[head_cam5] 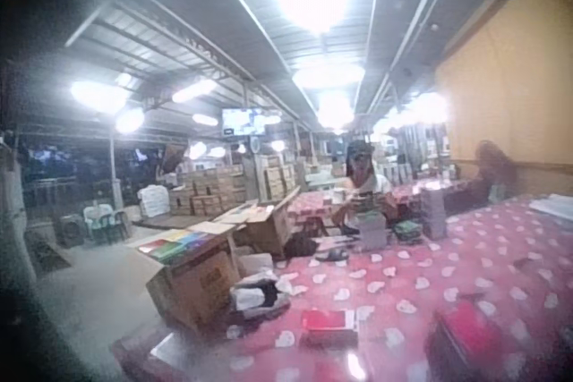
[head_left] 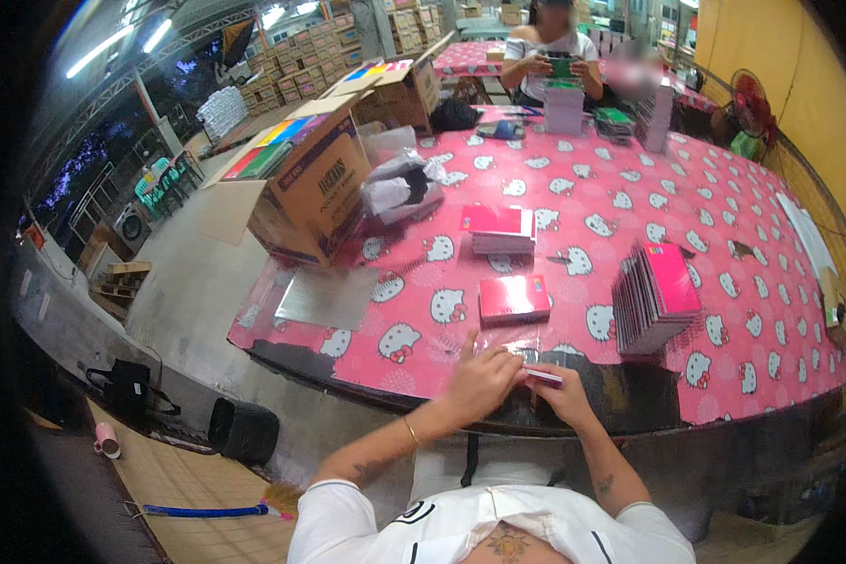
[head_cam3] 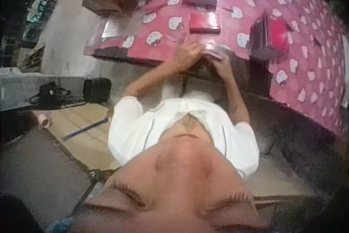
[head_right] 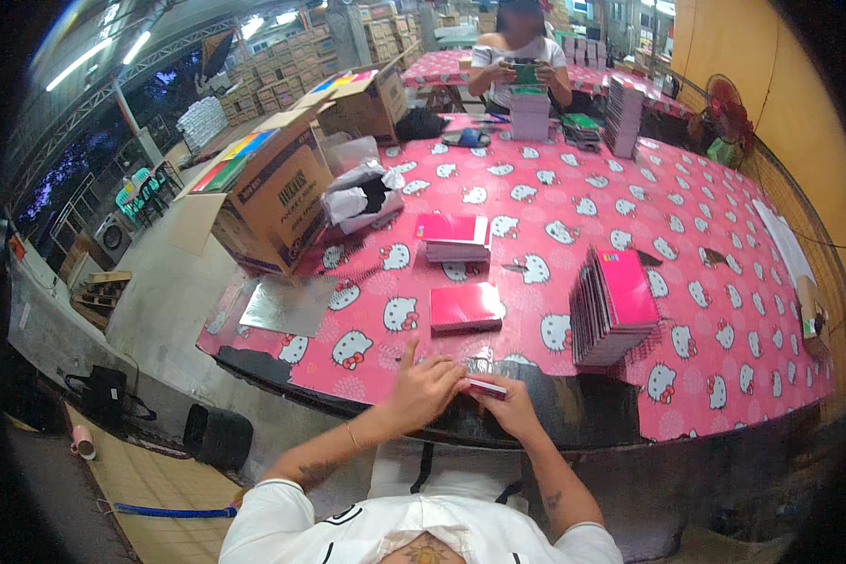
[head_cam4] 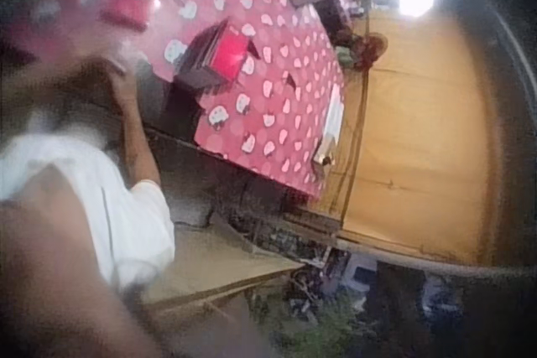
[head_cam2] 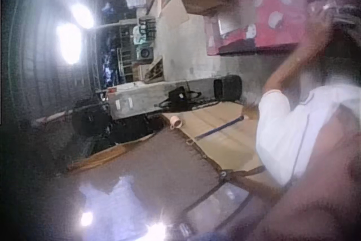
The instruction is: The person places small items into clear plastic sleeves and stacks the finished packets on a table.
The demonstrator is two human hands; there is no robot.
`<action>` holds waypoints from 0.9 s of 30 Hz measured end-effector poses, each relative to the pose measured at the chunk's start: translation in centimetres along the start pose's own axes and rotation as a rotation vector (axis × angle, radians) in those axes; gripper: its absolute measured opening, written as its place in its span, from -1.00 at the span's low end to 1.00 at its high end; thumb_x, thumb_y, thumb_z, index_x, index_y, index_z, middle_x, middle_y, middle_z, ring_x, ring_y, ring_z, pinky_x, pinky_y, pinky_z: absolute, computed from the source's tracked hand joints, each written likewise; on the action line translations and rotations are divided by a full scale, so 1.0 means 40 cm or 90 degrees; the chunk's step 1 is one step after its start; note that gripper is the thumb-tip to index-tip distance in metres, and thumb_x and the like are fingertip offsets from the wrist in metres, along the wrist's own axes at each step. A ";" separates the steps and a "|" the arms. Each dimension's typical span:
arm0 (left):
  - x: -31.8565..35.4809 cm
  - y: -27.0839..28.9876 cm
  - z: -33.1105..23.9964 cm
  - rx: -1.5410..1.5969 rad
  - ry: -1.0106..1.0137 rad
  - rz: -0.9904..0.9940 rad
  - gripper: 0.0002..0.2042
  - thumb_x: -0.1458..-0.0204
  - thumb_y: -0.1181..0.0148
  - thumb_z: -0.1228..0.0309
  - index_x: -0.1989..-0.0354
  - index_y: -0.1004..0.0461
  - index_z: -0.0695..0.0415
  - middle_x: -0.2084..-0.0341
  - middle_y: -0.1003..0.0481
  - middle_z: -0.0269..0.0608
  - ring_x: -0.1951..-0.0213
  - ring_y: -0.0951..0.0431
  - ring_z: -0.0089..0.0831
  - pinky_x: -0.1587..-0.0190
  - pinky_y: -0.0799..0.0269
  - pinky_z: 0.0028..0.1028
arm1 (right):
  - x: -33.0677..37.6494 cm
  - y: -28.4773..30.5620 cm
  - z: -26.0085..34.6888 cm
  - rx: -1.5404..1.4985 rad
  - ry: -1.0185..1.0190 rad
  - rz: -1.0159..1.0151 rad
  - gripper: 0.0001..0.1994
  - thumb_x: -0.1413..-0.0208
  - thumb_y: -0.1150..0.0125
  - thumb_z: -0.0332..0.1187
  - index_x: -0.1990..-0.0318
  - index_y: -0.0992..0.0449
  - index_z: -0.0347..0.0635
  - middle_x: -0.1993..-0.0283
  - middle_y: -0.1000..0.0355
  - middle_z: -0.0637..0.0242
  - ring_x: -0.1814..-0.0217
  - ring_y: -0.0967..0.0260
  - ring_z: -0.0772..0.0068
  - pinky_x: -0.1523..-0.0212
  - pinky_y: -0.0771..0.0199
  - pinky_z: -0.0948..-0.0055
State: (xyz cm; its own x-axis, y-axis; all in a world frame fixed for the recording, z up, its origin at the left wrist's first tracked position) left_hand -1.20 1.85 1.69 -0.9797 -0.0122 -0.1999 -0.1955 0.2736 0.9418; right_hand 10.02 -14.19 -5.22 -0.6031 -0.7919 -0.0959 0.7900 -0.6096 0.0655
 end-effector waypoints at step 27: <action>0.041 -0.184 -0.047 -0.190 -0.084 -0.054 -0.11 -0.20 0.29 -0.22 -0.40 0.10 0.43 -0.43 0.15 0.27 -0.49 0.30 0.05 -0.38 0.68 0.11 | -0.009 -0.002 -0.048 0.044 0.039 -0.012 -0.60 -0.01 -0.25 -0.48 -0.07 -0.53 -0.20 0.24 -0.60 0.10 0.25 -0.49 0.55 0.15 -0.50 0.37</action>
State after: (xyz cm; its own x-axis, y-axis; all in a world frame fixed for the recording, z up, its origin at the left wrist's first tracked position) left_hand -1.44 -2.01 -5.07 -0.9494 0.1069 -0.2954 -0.2988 -0.0167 0.9542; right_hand 10.40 -13.77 -7.11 -0.6086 -0.7775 -0.1586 0.7675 -0.6275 0.1310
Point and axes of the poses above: each hand's wrist, its own x-axis away from the middle knuckle, its own y-axis out of the back of the hand, z = x × y, the point moved 1 cm from there along -x, towards the middle knuckle
